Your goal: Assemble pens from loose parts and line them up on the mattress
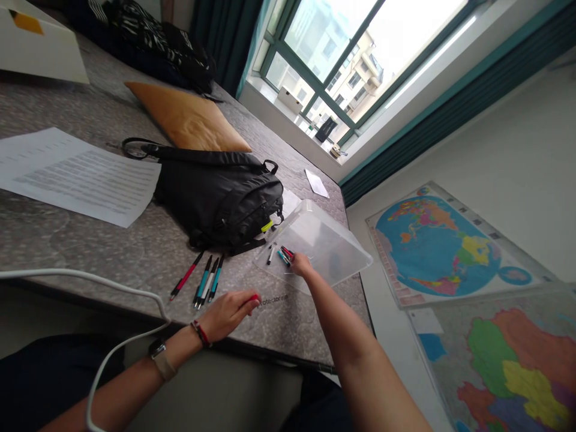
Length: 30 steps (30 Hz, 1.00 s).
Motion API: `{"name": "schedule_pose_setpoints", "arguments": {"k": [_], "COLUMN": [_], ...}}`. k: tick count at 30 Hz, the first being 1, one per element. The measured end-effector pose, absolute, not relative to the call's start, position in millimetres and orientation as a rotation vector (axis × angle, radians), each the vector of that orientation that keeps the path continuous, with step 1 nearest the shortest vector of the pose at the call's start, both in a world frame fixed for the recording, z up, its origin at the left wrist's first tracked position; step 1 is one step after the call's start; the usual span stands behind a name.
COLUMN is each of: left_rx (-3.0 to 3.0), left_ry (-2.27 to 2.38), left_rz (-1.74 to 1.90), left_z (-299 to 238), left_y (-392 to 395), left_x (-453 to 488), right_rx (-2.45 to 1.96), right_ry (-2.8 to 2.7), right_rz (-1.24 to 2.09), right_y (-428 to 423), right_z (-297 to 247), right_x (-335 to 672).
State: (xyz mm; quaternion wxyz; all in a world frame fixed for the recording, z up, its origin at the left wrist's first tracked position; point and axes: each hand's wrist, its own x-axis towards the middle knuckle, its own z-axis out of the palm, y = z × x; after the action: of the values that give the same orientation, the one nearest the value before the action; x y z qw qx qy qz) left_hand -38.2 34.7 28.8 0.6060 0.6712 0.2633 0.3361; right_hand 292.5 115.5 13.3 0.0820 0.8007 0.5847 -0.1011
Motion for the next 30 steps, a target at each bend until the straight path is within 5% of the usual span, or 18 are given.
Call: {"name": "schedule_pose_setpoints", "arguments": {"k": [16,30], "left_rx": [1.62,1.672], "left_ry": [0.585,0.588], "left_rz": [0.715,0.715], "left_z": [22.6,13.4], "left_y": [36.9,33.4], "left_x": [-30.1,-31.0], "right_rx": [2.304,2.138], "right_ry": [1.962,2.073], "right_rz": [-0.472,-0.549], "right_y": [67.1,24.2], "right_z": [62.6,43.7], "right_x": [288.1,271.8]}}
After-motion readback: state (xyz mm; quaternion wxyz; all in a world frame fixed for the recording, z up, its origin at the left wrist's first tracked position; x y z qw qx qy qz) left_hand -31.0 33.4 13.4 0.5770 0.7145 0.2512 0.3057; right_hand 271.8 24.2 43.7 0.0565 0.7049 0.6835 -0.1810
